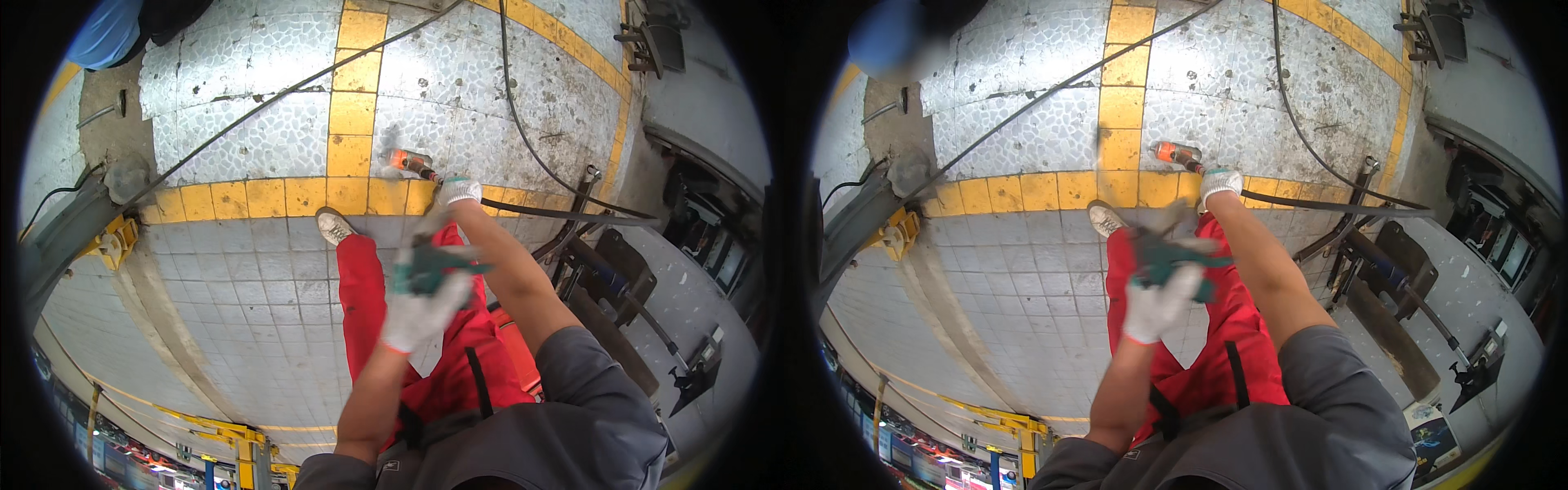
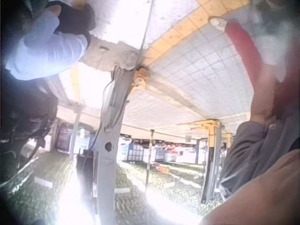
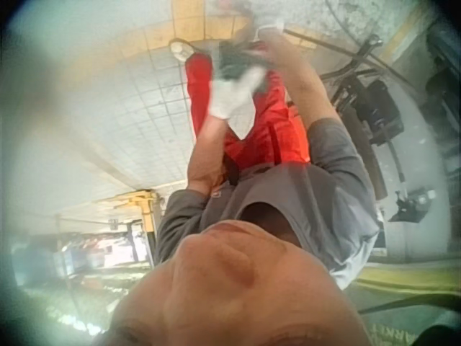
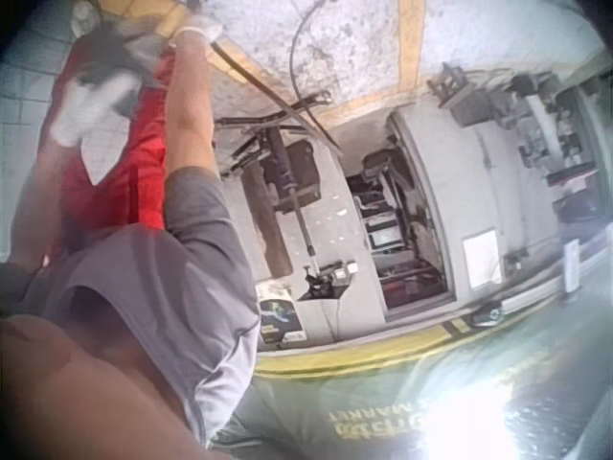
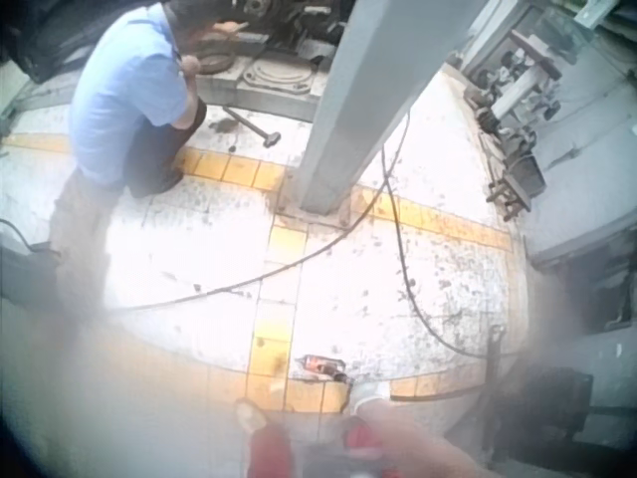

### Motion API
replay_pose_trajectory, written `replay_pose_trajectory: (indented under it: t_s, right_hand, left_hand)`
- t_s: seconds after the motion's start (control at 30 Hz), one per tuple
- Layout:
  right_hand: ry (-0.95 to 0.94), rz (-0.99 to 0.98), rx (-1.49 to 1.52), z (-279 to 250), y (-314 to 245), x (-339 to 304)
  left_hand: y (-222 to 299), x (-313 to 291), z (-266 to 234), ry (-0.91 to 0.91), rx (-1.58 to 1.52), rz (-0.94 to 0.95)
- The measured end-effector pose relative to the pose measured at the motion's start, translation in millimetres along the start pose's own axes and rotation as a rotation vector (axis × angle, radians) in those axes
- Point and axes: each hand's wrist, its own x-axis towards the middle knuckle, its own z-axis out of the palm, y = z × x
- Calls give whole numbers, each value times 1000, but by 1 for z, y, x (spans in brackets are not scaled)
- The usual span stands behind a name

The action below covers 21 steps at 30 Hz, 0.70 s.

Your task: The person uses a hammer to loosen and remove a brake disc from a car's wheel hub. They then place the disc on the floor and walk to a tool cart to retrieve a screwdriver before returning to the vehicle.

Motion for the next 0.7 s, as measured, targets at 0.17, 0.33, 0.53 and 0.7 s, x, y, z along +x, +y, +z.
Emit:
replay_pose_trajectory:
  t_s: [0.17, 0.33, 0.53, 0.7]
  right_hand:
    - [-46, 16, 4, -3, -13, 4]
    - [141, 26, 143, 24, -13, 6]
    - [227, 81, 280, 48, -18, 22]
    - [180, 46, 363, 31, -9, 51]
  left_hand:
    - [-49, -89, -135, 294, -14, -410]
    - [-98, -208, -243, 483, 78, -607]
    - [-138, -293, -288, 740, 1, -616]
    - [-156, -313, -275, 795, 100, -652]
